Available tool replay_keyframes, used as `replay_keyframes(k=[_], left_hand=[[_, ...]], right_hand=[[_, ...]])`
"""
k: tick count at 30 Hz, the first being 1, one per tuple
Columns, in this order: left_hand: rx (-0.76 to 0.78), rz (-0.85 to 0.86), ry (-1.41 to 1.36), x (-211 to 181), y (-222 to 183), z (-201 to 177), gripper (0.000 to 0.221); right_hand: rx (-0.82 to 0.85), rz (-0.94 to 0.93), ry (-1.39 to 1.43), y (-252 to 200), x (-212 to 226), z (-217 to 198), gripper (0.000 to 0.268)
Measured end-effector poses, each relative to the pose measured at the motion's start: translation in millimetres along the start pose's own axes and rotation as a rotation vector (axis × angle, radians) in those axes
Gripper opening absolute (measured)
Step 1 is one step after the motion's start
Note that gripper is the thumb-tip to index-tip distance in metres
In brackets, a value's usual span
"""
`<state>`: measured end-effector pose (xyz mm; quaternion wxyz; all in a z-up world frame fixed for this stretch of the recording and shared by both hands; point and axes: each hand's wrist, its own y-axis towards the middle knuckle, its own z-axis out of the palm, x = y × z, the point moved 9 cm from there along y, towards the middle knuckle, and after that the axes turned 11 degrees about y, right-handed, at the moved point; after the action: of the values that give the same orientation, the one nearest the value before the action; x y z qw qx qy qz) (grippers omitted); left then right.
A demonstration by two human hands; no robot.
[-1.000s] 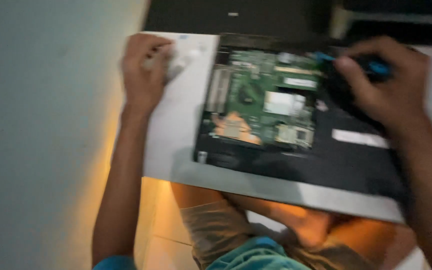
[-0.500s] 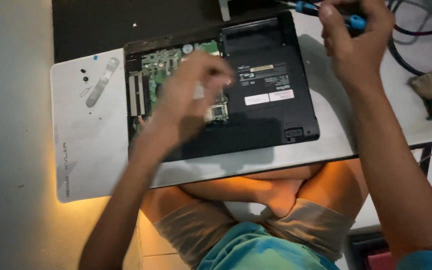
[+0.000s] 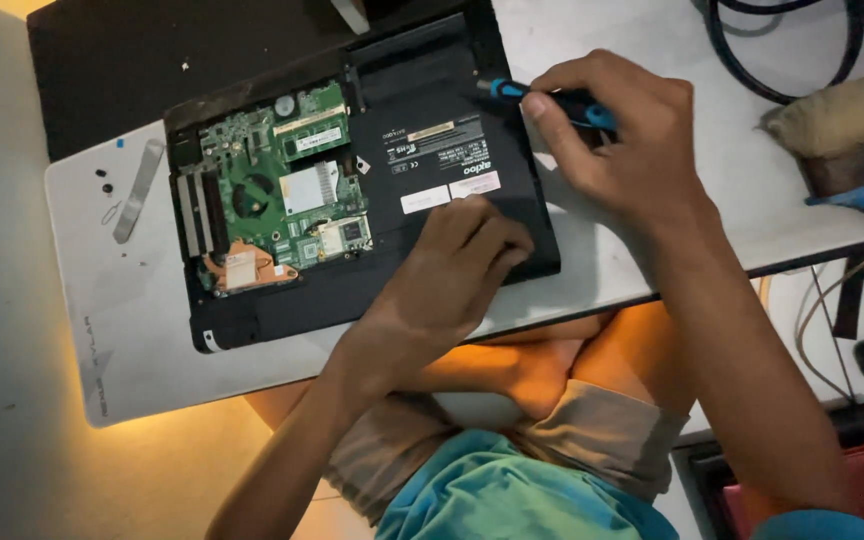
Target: A person reassembles a laptop by connecting internal cables and screwing the chassis back together.
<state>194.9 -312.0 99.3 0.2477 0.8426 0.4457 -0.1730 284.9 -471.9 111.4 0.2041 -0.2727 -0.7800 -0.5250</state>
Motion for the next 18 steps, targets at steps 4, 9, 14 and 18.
replay_keyframes(k=[4, 9, 14, 18], left_hand=[[-0.039, 0.230, 0.268, -15.8, 4.4, 3.1, 0.009], [-0.052, 0.196, 0.191, -17.8, 6.3, -0.1, 0.025], [-0.038, 0.204, 0.246, -19.1, 6.6, -0.3, 0.022], [0.015, 0.228, 0.384, -21.0, 5.0, 9.3, 0.025]], right_hand=[[-0.022, -0.016, -0.030, -5.2, 1.4, -4.2, 0.008], [-0.003, -0.041, -0.071, -4.2, 4.1, -1.2, 0.011], [0.020, -0.020, -0.068, -4.7, 2.5, 0.3, 0.011], [0.018, -0.008, -0.078, -6.1, 0.4, -0.3, 0.010]])
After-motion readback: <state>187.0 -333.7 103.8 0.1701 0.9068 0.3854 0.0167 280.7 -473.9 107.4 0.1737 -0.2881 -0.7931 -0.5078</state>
